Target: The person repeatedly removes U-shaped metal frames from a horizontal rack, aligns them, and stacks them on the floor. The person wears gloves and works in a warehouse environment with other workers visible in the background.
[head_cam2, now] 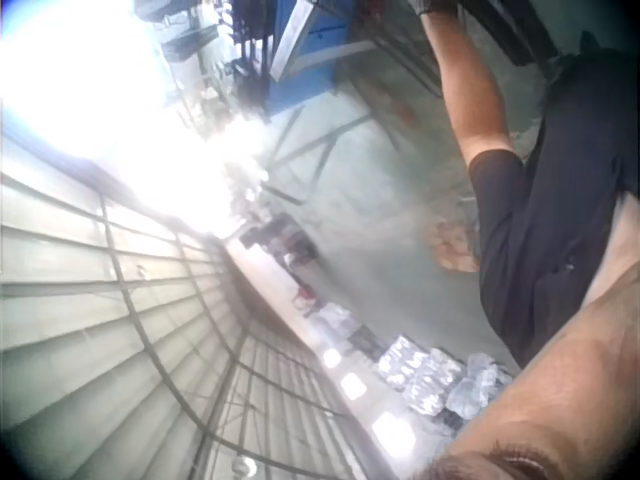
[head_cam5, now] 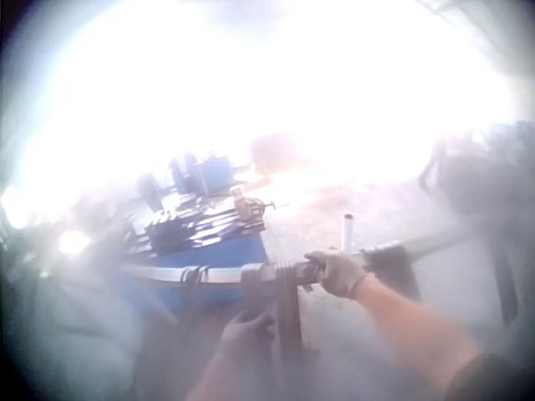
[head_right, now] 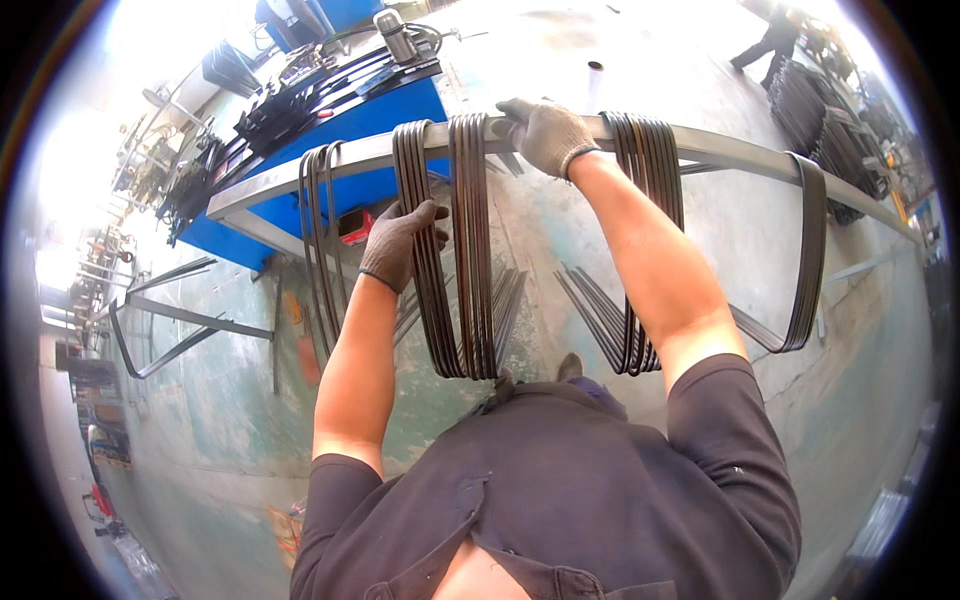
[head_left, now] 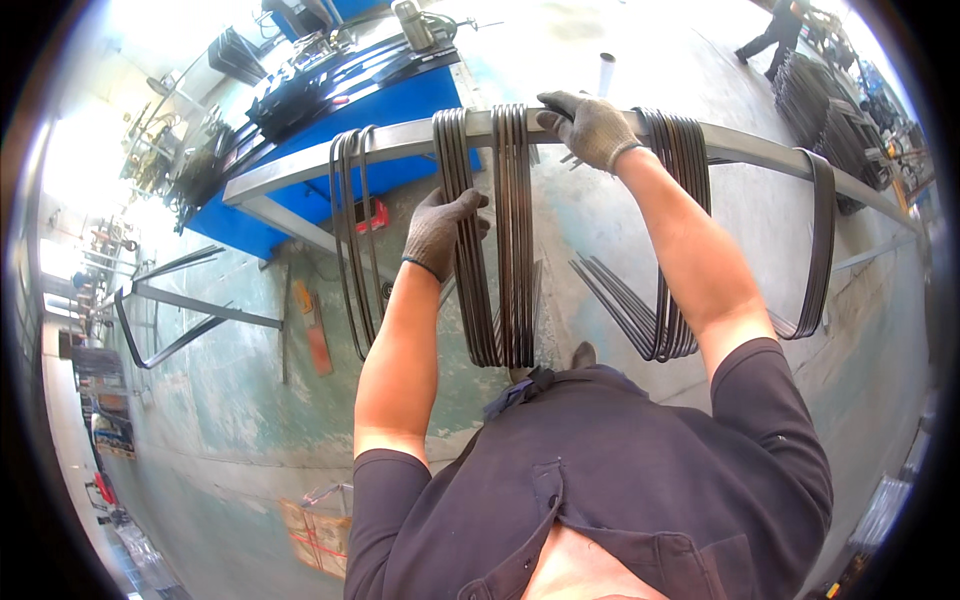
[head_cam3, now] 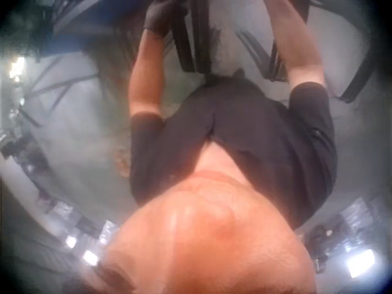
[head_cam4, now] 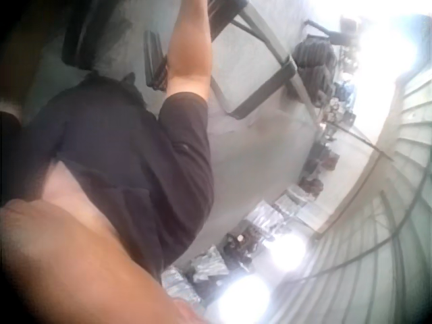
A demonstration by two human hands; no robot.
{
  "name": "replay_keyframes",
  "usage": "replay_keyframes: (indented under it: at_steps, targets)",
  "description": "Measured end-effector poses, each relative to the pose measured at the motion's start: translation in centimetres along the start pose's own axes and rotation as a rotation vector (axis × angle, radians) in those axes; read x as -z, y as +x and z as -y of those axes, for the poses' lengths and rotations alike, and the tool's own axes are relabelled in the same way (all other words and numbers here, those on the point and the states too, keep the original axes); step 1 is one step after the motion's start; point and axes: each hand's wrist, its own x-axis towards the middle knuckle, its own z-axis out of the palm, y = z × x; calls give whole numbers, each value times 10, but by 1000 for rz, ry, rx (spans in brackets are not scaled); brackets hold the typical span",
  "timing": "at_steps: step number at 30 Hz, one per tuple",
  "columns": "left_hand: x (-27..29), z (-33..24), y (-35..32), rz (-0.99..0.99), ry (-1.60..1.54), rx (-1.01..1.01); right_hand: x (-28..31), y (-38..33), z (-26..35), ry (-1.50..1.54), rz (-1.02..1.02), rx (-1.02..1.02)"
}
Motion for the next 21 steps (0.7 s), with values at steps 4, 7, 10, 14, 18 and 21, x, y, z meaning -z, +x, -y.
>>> replay_keyframes:
  at_steps: [4,7,10,14,18,21]
  targets:
    - [4,4,6,27,67,-1,15,-33,4,27,-173,76]
    - [-2,-3,3,-8,183,9,22,-67,-25,-134,-446,224]
    - [-7,-8,2,-81,395,-78,37,-82,-59,-356,-561,15]
    - [-14,-23,7,-233,865,-373,55,-82,-85,-353,-347,-305]
    - [-14,-74,38,-573,1167,-753,60,-76,-69,-403,-219,-344]
    - [-51,-101,55,-491,1345,-731,58,-74,-73,-387,-243,-296]
